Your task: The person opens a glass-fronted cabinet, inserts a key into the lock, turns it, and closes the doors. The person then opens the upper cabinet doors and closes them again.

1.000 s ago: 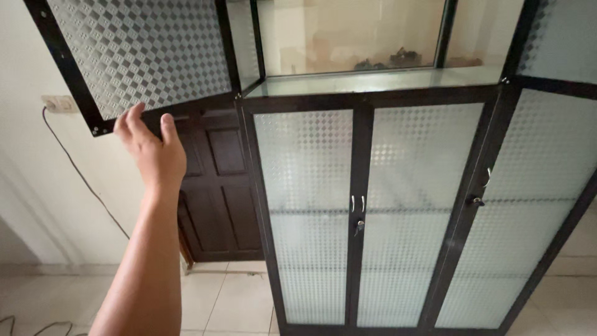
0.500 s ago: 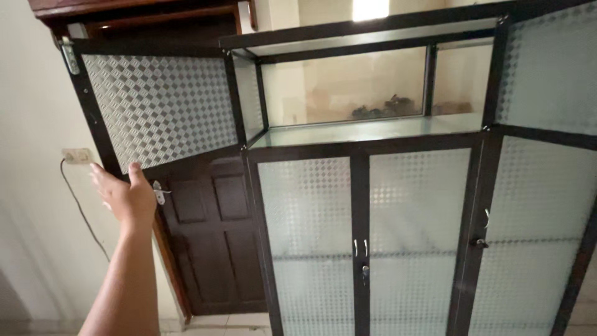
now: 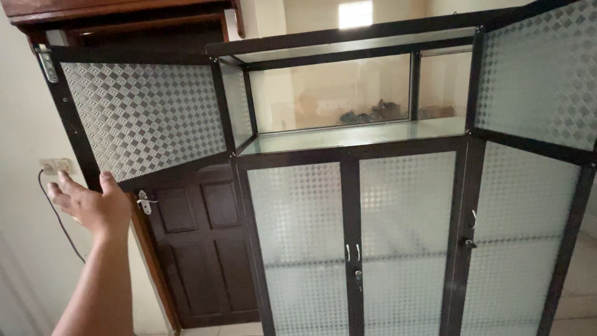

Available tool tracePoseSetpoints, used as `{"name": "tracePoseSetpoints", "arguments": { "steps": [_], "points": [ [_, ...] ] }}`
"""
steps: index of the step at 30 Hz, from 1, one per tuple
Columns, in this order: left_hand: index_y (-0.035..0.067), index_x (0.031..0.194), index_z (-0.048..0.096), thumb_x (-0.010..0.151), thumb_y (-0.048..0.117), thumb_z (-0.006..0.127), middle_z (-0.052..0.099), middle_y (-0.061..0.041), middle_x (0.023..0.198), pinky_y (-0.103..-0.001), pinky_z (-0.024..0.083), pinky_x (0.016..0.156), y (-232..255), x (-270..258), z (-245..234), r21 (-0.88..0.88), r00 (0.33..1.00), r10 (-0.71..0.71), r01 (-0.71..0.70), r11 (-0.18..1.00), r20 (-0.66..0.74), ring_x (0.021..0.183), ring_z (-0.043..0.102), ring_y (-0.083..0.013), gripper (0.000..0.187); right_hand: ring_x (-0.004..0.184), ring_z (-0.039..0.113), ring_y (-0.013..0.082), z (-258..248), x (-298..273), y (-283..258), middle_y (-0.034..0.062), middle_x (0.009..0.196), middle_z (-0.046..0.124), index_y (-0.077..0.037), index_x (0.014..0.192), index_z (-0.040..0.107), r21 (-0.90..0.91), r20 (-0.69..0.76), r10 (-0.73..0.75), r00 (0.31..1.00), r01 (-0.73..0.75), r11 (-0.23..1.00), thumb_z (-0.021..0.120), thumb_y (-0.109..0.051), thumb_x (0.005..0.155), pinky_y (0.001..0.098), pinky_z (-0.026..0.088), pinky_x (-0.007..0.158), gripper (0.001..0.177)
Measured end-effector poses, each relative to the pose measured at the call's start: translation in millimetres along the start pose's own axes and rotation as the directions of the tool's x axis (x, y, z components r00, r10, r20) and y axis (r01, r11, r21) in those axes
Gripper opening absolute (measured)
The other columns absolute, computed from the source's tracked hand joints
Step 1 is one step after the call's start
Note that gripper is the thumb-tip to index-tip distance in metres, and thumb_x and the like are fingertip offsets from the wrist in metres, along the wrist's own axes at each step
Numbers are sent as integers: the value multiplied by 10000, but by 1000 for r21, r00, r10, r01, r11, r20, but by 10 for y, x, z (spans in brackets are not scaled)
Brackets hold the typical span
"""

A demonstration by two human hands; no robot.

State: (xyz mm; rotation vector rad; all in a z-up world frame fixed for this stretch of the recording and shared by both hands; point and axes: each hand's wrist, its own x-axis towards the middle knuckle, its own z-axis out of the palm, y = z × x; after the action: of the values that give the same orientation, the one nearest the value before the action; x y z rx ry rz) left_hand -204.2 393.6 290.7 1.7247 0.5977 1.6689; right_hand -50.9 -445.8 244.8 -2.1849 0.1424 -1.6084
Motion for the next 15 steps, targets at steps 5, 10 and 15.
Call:
{"name": "tracePoseSetpoints", "arguments": {
  "steps": [5,10,15],
  "points": [
    [-29,1520,442,1065,234,609,487,-224,1524,-444,411,1188,-241,206,54,-196,973,18,28,980,230,1393,520,-344,551,963,512,378,73,-25,-32,193,1039,522,2,1097,554,-5,-15,-5,1000,5,1000,562,-163,1124,474,429,839,167],
    [-95,1425,451,1035,164,656,466,-257,1333,-454,454,987,-375,264,44,-60,985,112,-105,993,131,1154,544,-373,510,913,542,367,98,24,56,184,988,546,11,1056,564,-10,-43,-17,999,17,1000,544,-163,1140,458,441,808,194],
    [-49,1254,571,1086,225,655,615,-205,1191,-447,495,922,-67,-59,-29,-27,987,128,-126,992,101,1069,630,-336,332,864,572,357,154,-31,68,175,937,571,21,1016,574,-3,-93,-69,993,69,998,525,-162,1155,441,453,778,235]
  ]
}}
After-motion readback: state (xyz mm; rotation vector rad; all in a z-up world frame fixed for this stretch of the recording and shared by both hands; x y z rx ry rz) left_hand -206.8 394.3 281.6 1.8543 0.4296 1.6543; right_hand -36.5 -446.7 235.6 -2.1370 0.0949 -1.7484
